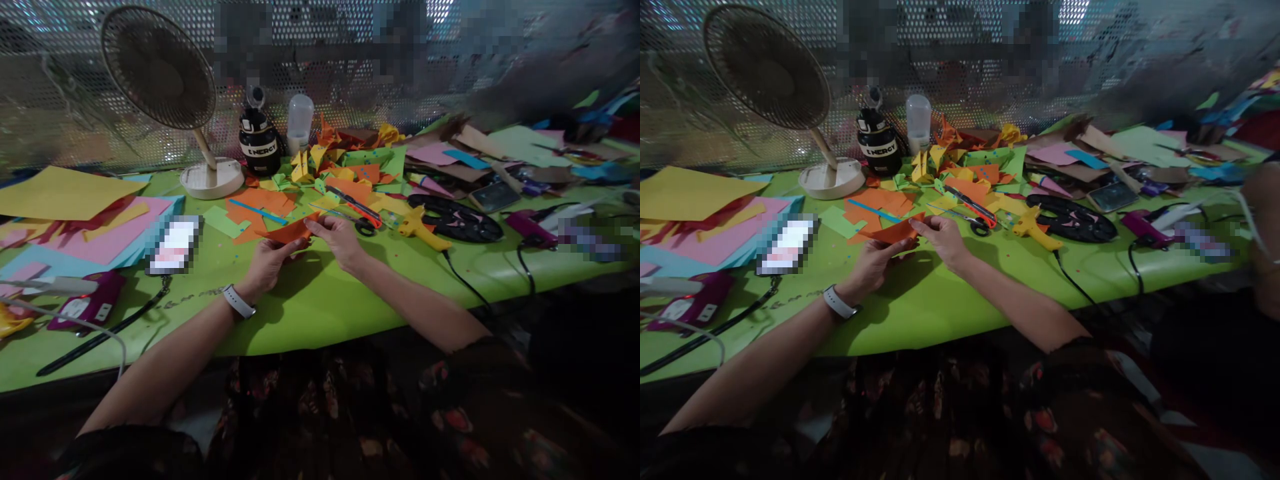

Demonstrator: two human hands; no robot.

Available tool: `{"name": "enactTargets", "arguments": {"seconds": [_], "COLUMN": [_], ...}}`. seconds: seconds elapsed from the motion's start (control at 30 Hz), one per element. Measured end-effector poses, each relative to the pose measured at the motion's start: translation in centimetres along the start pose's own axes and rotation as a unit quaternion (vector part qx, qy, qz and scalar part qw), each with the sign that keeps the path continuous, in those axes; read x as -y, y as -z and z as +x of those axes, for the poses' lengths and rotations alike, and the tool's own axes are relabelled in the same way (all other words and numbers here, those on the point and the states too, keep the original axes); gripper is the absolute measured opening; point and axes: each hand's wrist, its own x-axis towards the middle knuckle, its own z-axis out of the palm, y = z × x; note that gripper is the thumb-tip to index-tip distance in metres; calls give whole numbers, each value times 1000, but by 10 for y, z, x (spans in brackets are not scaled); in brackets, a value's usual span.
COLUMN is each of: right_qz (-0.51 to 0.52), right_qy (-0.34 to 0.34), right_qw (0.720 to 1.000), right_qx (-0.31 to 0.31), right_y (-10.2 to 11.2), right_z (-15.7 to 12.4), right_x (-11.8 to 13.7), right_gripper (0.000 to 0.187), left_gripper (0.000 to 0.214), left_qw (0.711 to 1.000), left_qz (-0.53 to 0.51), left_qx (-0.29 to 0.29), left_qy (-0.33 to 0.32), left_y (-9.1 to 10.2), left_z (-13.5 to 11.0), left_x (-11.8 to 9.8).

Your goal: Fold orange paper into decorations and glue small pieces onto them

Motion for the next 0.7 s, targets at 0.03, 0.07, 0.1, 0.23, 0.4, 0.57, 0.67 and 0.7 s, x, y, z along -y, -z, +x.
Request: {"name": "enactTargets", "arguments": {"seconds": [0.03,0.07,0.1,0.23,0.4,0.57,0.67,0.7], "right_qz": [-4,-9,-12,-3,18,30,33,35], "right_qy": [-1,-1,-2,-4,1,13,11,12], "right_qw": [1000,1000,1000,1000,1000,999,997,996], "right_qx": [-1,-2,-4,3,-14,-38,-67,-83], "right_y": [0,0,0,0,-2,-1,7,10], "right_z": [0,0,0,-1,-1,3,8,10], "right_x": [0,0,1,2,4,8,10,10], "right_gripper": [38,38,39,38,33,30,30,31], "left_gripper": [35,35,35,33,32,26,24,24], "left_qw": [1000,1000,1000,1000,1000,999,998,998], "left_qz": [1,3,3,8,-9,-17,-19,-24], "left_qx": [-4,-8,-11,-14,-10,-5,-8,-11], "left_qy": [0,1,0,5,25,49,55,54], "left_y": [-1,-1,-1,-1,0,-1,-1,-1], "left_z": [0,-1,-1,-1,1,2,2,2], "left_x": [-1,-1,-1,-1,-1,-2,-2,-2]}}
